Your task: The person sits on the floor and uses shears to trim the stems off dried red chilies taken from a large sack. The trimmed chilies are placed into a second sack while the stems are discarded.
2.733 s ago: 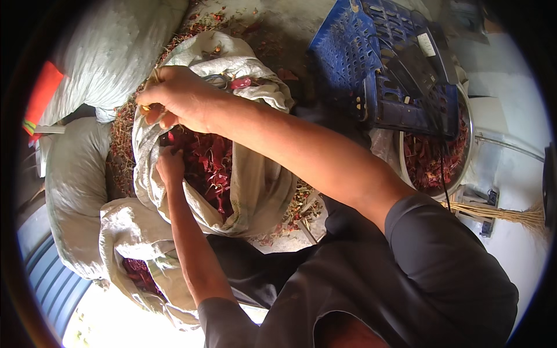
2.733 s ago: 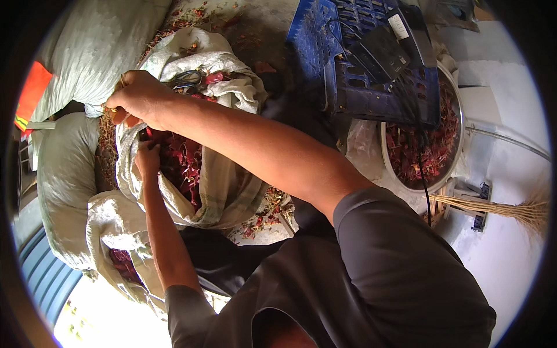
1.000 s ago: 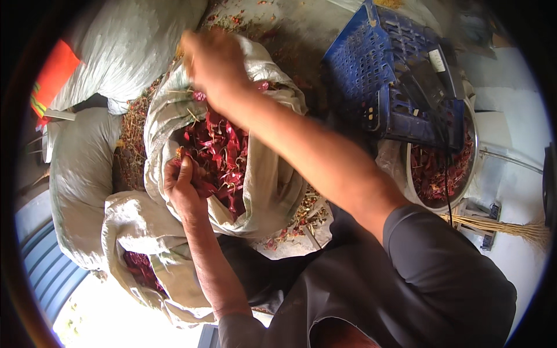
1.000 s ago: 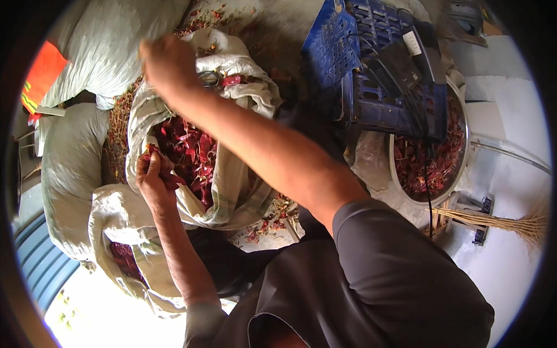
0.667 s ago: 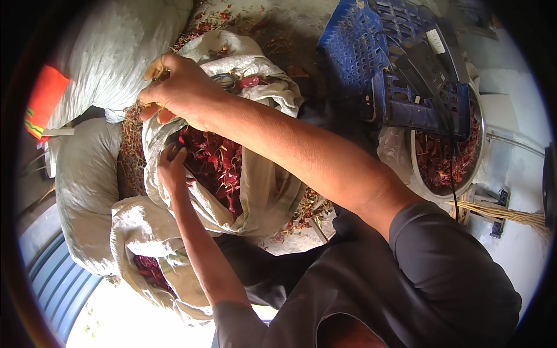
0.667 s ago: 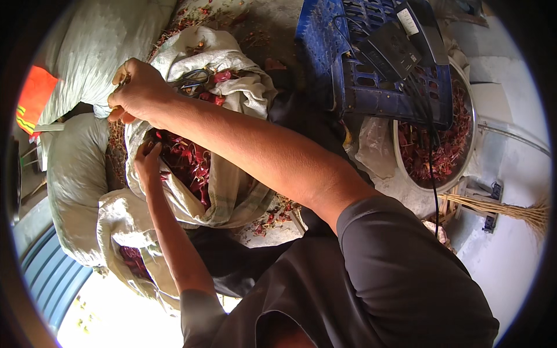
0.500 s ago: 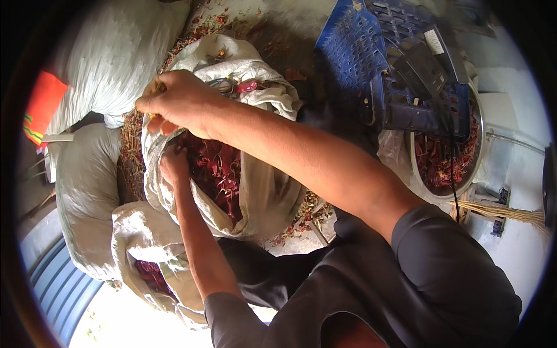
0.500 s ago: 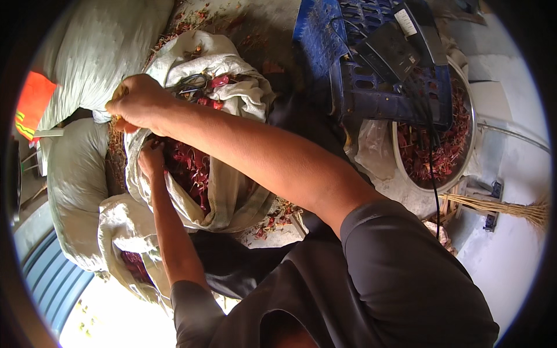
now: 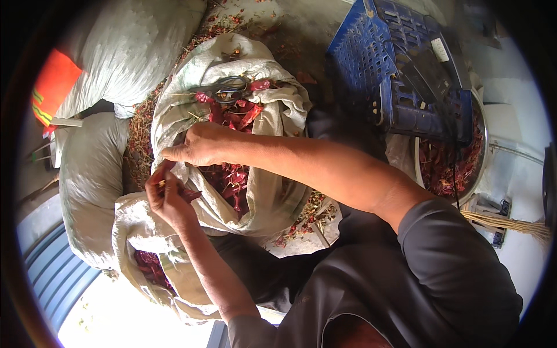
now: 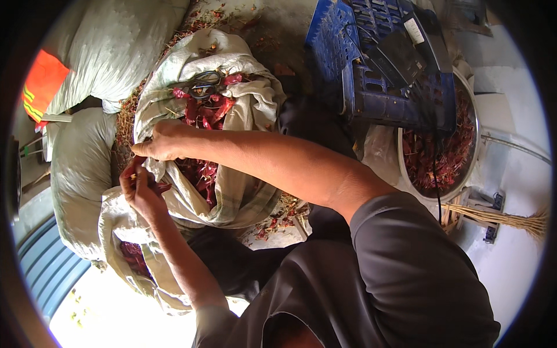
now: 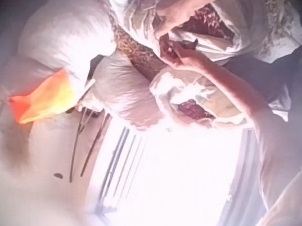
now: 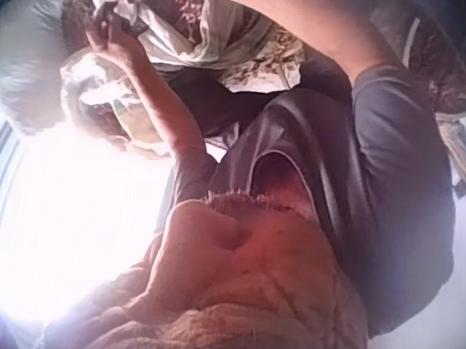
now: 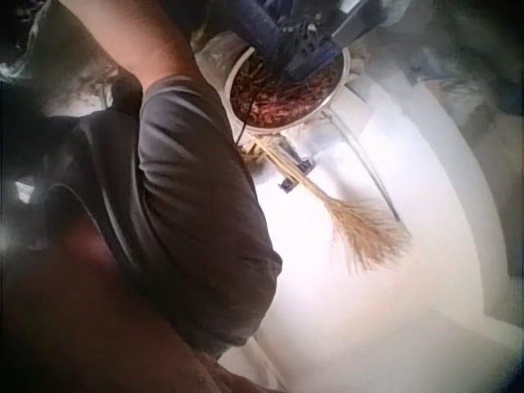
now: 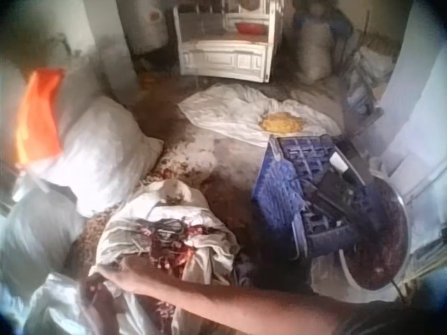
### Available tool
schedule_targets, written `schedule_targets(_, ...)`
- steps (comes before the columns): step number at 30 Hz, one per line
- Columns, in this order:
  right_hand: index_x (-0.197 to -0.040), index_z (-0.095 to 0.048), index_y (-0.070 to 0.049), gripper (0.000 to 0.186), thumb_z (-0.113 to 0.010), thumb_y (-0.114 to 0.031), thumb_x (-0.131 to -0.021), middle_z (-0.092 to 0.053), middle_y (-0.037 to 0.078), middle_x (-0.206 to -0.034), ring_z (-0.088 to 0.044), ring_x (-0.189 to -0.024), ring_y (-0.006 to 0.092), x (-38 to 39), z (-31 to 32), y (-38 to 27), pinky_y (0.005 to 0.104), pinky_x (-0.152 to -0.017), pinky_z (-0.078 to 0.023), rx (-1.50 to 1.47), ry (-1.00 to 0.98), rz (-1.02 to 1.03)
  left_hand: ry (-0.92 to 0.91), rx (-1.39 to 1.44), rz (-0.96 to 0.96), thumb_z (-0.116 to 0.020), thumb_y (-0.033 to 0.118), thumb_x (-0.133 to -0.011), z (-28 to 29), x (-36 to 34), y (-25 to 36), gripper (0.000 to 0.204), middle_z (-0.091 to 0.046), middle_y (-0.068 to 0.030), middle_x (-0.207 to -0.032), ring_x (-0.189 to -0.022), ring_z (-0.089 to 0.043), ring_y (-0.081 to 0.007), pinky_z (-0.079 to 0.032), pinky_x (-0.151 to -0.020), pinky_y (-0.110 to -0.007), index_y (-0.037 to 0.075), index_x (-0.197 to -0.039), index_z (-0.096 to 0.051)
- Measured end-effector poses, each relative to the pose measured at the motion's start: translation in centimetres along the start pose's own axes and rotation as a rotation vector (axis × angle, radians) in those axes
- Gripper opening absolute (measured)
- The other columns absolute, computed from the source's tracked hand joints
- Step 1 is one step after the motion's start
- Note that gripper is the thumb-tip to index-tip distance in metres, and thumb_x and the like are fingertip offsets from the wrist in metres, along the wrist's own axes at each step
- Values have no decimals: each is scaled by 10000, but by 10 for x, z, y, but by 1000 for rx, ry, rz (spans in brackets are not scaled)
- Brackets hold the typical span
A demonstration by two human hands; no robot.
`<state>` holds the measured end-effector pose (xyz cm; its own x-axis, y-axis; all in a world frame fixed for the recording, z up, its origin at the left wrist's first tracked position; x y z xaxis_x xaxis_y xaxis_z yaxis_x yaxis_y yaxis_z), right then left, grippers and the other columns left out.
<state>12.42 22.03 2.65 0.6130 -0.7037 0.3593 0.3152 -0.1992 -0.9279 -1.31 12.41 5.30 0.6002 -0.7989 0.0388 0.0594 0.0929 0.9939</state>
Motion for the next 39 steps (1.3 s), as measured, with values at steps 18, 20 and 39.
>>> schedule_targets(18, -732, -627, 40, 501, -731, -445, -793, -629, 233, -669, -658, -670, 376, 5, -17, -33, 449, -651, -501, 429, 9, 483, -43, 67, 104, -646, 51, -921, 8, -19, -24, 122, -616, 37, -725, -530, -470, -7, -375, -462, -177, 45, -1042, -658)
schedule_targets(20, -717, -622, 40, 547, -709, -492, -813, -606, 218, -617, -637, -601, 351, 0, -7, -30, 442, -599, -488, 331, 23, 371, -150, -97, 51, -657, 45, -906, 7, -16, -16, 102, -620, 50, -743, -552, -422, 9, -305, -473, -164, 73, -1005, -665)
schedule_targets(39, -563, -573, -91, 270, -642, -245, -774, -545, 85, -515, -567, -447, 265, 25, -7, -66, 413, -449, -468, 803, 448, 881, -140, -484, -61, -646, 80, -887, -22, -14, 14, 247, -504, 38, -688, -573, -435, -34, -478, -368, -227, 35, -1130, -642)
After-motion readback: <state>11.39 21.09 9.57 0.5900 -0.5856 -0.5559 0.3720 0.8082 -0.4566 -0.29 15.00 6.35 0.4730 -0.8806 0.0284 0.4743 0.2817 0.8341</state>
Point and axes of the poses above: each hand's wrist, its own x-axis away from the middle knuckle, its own z-axis out of the back of the hand, y = z × x, the point moved 8 cm from there along -x, towards the middle knuckle
